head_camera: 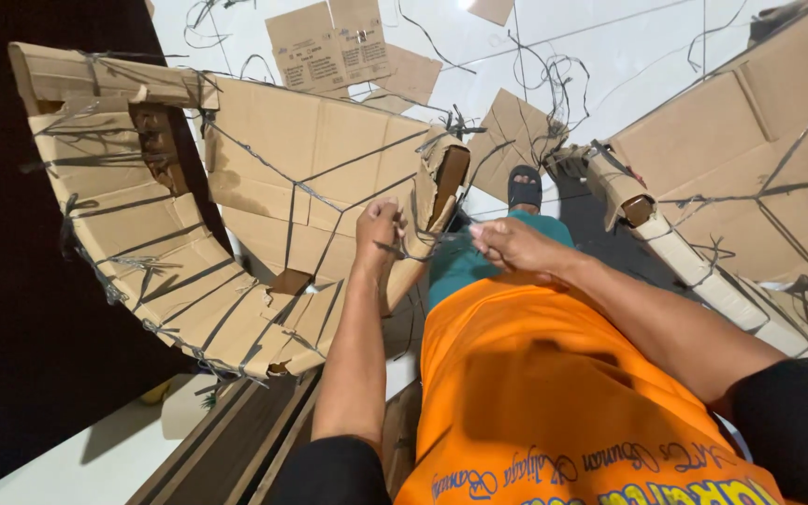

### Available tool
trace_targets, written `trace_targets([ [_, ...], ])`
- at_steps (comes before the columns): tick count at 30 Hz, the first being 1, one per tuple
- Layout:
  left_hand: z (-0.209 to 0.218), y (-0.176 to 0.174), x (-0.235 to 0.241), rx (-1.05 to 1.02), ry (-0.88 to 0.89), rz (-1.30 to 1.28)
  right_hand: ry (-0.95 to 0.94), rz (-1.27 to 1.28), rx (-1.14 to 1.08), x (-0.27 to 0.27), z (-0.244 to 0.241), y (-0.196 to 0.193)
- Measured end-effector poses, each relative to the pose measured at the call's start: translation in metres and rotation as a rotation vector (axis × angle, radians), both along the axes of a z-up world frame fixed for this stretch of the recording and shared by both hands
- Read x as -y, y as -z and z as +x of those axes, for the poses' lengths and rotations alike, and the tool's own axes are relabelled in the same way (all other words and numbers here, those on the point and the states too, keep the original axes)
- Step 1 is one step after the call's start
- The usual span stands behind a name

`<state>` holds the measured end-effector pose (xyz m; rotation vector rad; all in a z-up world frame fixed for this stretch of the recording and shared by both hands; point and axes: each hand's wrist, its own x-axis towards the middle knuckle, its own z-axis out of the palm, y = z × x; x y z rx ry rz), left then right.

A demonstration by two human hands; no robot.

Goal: Wrapping wooden furniture with cardboard and securing it with plastic ties

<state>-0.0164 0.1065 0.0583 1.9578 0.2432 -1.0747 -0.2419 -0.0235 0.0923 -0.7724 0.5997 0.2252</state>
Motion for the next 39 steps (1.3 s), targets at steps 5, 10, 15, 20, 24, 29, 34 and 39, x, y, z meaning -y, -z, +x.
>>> trace_targets([
  [5,0.025,-0.031,-0.024,0.196,0.000,0.046,0.101,0.076,0.024,0.001,0.003,-0.003],
  [10,0.019,-0.068,-0.040,0.791,0.217,-0.063,0.115,0.110,-0.003,-0.006,0.003,-0.014],
  [15,-0.023,-0.094,-0.023,1.098,0.890,-0.470,0.078,0.107,0.078,0.004,0.004,0.014],
  [20,-0.050,-0.043,-0.020,1.159,1.143,-0.326,-0.089,-0.259,0.026,0.008,0.009,-0.021],
  [24,-0.042,-0.061,-0.017,1.026,1.086,-0.358,-0.149,-0.518,-0.080,0.016,0.022,-0.073],
  [29,-0.045,-0.073,-0.011,0.723,0.572,-0.476,-0.283,-0.944,-0.228,0.023,0.005,-0.083],
  [34,-0.048,-0.099,0.003,0.486,0.141,-0.399,-0.322,-1.075,-0.314,0.028,-0.014,-0.067],
  [39,-0.040,-0.092,0.003,0.310,-0.096,-0.405,-0.375,-1.145,-0.367,0.026,-0.022,-0.074],
])
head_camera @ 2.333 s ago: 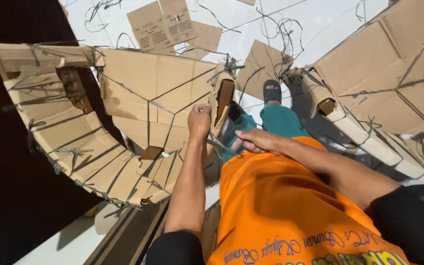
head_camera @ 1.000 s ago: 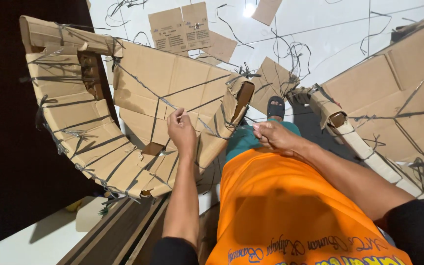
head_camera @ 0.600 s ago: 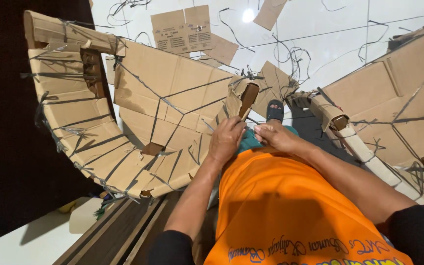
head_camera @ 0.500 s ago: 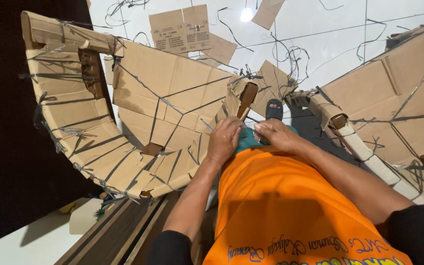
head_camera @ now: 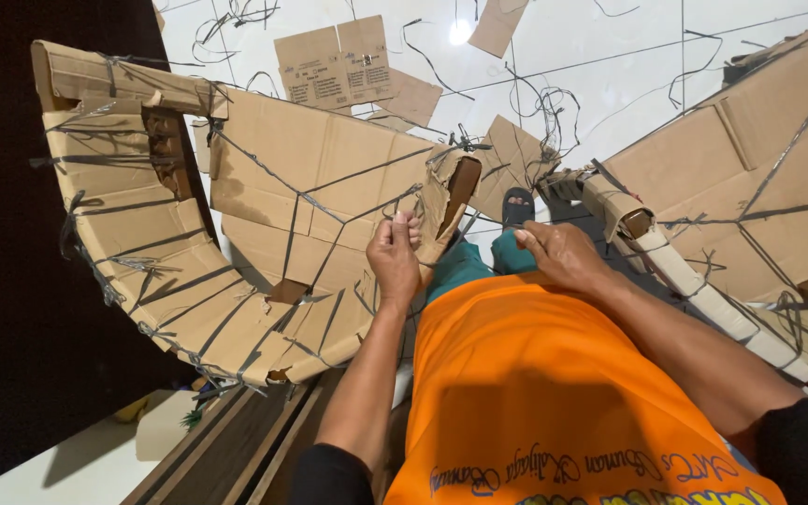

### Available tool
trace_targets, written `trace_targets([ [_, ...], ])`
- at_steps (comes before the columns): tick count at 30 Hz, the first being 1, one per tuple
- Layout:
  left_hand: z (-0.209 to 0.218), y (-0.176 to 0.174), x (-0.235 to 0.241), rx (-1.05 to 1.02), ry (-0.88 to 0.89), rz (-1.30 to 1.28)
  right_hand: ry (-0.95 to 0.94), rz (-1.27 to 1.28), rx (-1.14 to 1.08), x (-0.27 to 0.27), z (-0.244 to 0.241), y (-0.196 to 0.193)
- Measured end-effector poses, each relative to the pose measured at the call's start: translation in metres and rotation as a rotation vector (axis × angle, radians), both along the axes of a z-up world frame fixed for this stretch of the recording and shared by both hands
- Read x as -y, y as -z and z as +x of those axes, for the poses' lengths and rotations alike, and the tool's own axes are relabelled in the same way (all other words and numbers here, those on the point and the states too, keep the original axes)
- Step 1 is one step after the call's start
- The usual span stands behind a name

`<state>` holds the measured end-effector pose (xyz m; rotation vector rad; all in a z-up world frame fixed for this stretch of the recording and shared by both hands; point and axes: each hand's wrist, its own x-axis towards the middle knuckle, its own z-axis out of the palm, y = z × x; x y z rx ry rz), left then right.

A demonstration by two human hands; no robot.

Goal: Wrapping wooden furniture with cardboard and securing it with plastic ties

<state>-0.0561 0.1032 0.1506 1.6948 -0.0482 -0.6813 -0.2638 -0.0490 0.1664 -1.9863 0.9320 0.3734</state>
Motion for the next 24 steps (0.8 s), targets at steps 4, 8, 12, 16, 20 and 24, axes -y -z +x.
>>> trace_targets([
  [4,0.004,-0.006,-0.001,-0.059,0.002,0.012,0.058,-0.054,-0.005,0.000,-0.013,0.008],
  [8,0.003,-0.016,0.002,-0.066,0.109,0.028,0.034,-0.170,0.048,0.005,-0.020,0.005],
  [12,-0.002,-0.011,0.005,-0.089,0.174,0.043,-0.061,-0.295,0.061,-0.003,-0.008,0.015],
  [16,0.000,-0.017,0.009,-0.073,0.137,0.042,-0.177,-0.403,0.226,-0.014,0.009,0.006],
  [20,0.011,-0.022,0.002,-0.049,0.082,0.058,-0.251,-0.445,0.417,-0.018,0.014,0.004],
  [24,0.012,-0.003,-0.003,-0.090,0.045,0.016,-0.232,-0.432,0.500,-0.016,0.021,-0.012],
])
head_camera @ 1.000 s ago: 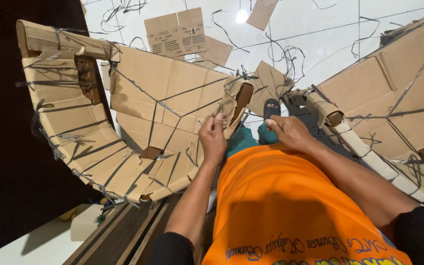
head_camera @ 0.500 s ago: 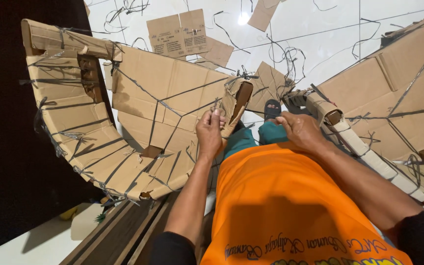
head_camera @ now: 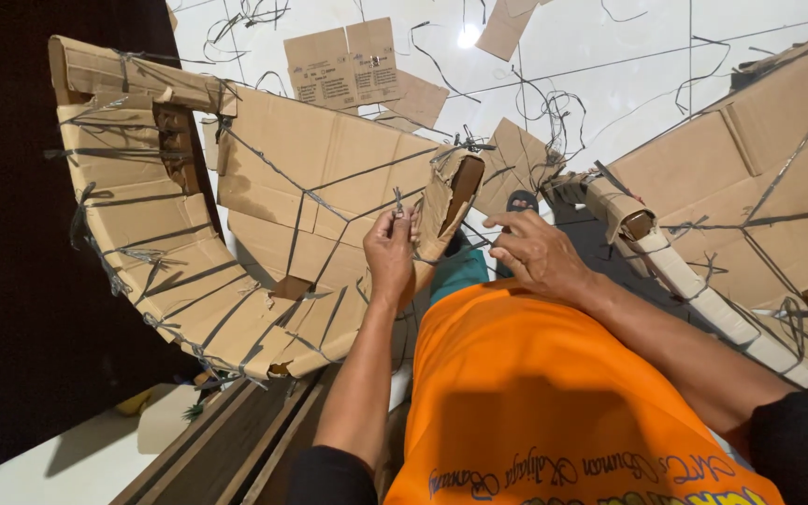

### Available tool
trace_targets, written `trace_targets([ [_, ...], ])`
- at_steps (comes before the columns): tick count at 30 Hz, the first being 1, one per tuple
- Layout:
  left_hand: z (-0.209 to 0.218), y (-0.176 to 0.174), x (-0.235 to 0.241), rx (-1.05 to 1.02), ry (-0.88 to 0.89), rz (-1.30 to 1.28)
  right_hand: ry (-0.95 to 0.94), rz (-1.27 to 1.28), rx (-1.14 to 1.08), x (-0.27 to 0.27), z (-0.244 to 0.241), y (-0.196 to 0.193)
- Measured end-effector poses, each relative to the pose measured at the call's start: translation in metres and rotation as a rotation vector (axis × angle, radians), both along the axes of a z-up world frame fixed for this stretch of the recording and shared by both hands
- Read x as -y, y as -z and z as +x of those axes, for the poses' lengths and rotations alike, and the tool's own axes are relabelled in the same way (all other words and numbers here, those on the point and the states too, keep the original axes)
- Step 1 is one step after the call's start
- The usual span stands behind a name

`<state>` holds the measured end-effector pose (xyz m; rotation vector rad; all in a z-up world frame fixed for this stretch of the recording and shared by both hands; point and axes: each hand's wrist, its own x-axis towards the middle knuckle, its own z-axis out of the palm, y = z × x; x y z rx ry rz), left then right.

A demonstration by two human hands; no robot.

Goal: Wrapping wooden furniture with cardboard and securing it with plastic ties

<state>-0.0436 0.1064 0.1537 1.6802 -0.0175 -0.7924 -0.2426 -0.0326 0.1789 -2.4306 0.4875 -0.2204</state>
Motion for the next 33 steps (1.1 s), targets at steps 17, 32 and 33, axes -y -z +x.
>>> trace_targets([
  [17,0.008,0.016,0.003,0.026,-0.044,-0.022,0.216,0.853,0.270,0.009,0.013,0.014],
  [32,-0.015,0.014,0.005,0.516,0.632,-0.025,-0.018,0.170,0.166,-0.020,0.061,-0.035],
  [33,-0.014,0.010,0.005,0.517,0.633,-0.027,-0.018,0.168,0.166,-0.022,0.061,-0.033],
])
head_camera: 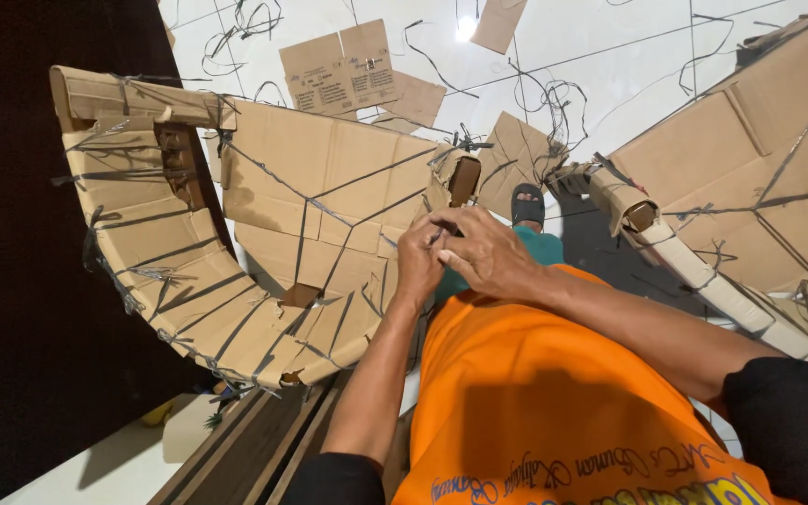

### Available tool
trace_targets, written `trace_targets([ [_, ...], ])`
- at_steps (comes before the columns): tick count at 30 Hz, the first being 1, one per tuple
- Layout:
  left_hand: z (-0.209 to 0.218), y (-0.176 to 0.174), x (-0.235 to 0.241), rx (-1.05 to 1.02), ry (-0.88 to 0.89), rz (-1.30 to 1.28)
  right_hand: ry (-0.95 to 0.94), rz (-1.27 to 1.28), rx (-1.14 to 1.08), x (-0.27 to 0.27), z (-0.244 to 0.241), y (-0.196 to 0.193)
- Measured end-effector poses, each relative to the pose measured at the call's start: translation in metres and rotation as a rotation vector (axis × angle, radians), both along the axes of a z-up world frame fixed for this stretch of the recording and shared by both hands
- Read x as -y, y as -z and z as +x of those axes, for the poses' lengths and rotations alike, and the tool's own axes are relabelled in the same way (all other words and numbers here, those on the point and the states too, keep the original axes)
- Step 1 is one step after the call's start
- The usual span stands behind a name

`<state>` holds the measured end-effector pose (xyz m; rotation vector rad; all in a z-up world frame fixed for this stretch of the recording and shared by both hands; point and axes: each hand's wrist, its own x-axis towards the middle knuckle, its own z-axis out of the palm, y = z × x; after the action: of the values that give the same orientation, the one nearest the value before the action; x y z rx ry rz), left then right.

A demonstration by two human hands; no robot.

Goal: Wrapping wooden furniture with cardboard and securing it with plastic ties

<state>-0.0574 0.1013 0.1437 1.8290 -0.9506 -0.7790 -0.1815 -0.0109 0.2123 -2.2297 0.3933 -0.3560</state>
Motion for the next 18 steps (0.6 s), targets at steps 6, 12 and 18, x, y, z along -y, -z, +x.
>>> trace_targets([
  [6,0.005,-0.020,0.004,-0.147,-0.024,-0.049,0.046,-0.005,-0.022,-0.004,0.000,0.013],
  [12,0.011,-0.013,-0.003,-0.299,-0.002,-0.045,0.138,0.015,0.024,0.003,0.008,0.000],
  [18,0.014,-0.019,-0.001,-0.393,0.016,-0.021,0.179,0.111,0.052,0.007,0.013,0.000],
])
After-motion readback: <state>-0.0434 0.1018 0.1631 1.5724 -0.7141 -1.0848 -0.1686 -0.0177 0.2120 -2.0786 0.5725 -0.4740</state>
